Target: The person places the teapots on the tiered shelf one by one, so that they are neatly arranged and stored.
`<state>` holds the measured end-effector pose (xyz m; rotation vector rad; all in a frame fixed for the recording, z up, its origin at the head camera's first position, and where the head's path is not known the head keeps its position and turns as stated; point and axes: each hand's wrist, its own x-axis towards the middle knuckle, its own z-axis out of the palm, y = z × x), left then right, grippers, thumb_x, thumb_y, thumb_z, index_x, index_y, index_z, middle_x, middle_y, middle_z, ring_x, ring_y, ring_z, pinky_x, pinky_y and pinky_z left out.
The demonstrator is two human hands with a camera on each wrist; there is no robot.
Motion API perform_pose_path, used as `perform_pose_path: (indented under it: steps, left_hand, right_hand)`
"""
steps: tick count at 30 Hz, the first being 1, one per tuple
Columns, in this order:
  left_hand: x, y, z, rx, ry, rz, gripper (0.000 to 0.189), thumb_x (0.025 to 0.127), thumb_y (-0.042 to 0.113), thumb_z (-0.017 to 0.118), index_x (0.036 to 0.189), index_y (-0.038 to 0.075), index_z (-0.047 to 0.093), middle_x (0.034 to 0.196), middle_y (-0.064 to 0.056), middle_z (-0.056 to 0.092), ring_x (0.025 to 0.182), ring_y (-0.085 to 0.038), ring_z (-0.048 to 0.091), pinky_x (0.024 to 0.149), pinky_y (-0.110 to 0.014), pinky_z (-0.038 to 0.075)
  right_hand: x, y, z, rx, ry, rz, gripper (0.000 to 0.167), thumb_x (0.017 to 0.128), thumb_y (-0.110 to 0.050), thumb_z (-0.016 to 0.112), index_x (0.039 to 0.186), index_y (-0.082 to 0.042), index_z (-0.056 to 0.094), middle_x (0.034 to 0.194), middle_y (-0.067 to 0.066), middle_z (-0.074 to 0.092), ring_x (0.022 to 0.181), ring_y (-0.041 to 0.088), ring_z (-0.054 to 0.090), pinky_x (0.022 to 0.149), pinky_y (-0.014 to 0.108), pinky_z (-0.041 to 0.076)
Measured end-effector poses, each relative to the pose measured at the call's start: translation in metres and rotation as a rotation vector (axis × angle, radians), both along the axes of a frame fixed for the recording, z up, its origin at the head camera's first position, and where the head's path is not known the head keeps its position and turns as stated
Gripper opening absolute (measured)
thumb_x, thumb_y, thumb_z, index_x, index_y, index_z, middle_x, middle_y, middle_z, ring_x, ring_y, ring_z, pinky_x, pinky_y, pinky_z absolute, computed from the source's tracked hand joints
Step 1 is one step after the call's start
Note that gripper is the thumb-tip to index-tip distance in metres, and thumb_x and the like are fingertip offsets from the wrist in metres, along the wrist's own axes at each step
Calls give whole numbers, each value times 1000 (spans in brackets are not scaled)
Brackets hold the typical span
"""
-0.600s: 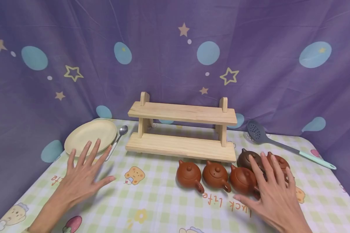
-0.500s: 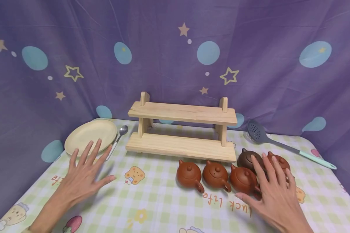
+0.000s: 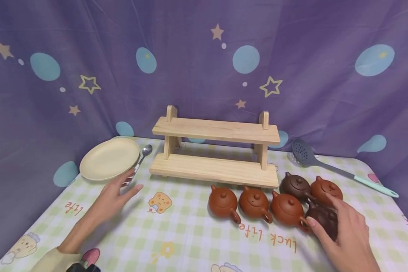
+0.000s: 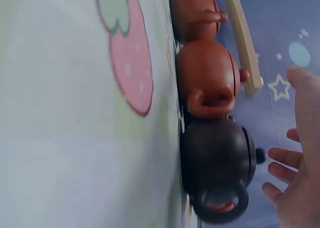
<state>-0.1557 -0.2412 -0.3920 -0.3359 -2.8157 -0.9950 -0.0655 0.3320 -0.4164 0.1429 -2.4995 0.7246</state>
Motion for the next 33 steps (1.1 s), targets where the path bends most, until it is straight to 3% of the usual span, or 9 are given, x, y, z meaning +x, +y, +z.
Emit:
perform_pose_path:
  steps: [3, 6, 9, 12, 16, 18, 23, 31, 33]
  left_hand:
    - [-9, 6, -2, 94, -34, 11, 66, 104, 37, 64, 151, -6, 45, 138, -27, 59, 121, -44, 61, 101, -57, 51]
    - [-18, 11, -3, 149, -81, 22, 68, 105, 39, 63, 152, -5, 43, 134, -25, 62, 118, -41, 63, 98, -54, 53]
    - [-25, 15, -6, 182, -99, 38, 69, 105, 39, 63, 154, -5, 40, 133, -23, 63, 117, -40, 64, 95, -51, 55]
    - [-31, 16, -11, 221, -95, 51, 67, 105, 34, 64, 153, -6, 40, 130, -22, 65, 112, -36, 68, 90, -46, 58]
    - [-38, 16, -18, 299, -92, 59, 63, 105, 31, 65, 152, -5, 43, 125, -19, 67, 104, -31, 71, 82, -35, 59]
    - [-41, 16, -22, 335, -91, 66, 61, 104, 31, 66, 151, -3, 46, 124, -18, 68, 102, -30, 71, 79, -30, 57]
    - [-45, 19, -30, 387, -78, 83, 56, 103, 27, 68, 148, -1, 51, 118, -18, 69, 99, -30, 71, 74, -25, 54]
    - [-50, 22, -37, 368, 8, 88, 46, 102, 20, 69, 141, -2, 59, 108, -15, 73, 97, -27, 70, 81, -21, 54]
    - [-51, 23, -38, 372, 20, 91, 43, 101, 20, 70, 139, 0, 62, 104, -14, 74, 94, -25, 70, 81, -20, 54]
  right_hand:
    - [5, 5, -3, -62, 54, -26, 56, 99, -11, 66, 143, 15, 42, 121, 37, 48, 108, 56, 38, 106, 71, 20]
    - [11, 10, -6, -104, 52, -106, 52, 98, -7, 66, 141, 13, 47, 122, 32, 50, 117, 31, 44, 111, 33, 31]
    - [15, 16, -6, -131, 18, -188, 47, 96, -7, 68, 135, 15, 52, 117, 31, 54, 107, -6, 36, 78, 4, 33]
    - [17, 21, -6, -159, -44, -259, 45, 98, -12, 67, 129, 18, 55, 110, 34, 56, 98, -14, 33, 60, 4, 29]
    - [24, 21, -12, -235, -50, -357, 38, 98, -12, 67, 125, 15, 59, 100, -8, 58, 91, -11, 39, 62, 3, 28]
    - [26, 20, -17, -269, -44, -407, 34, 97, -9, 67, 123, 13, 60, 96, -14, 51, 87, -16, 32, 64, 2, 29]
    - [31, 22, -25, -252, -100, -489, 33, 98, -8, 66, 121, 15, 62, 96, 17, 51, 79, -17, 29, 57, 3, 29]
    - [31, 28, -37, -243, -35, -490, 16, 97, -5, 68, 101, 10, 69, 71, 1, 44, 68, -3, 33, 55, 11, 26]
    - [32, 29, -38, -258, -76, -490, 18, 99, -7, 66, 101, 10, 67, 67, 0, 42, 63, 2, 34, 53, 16, 26]
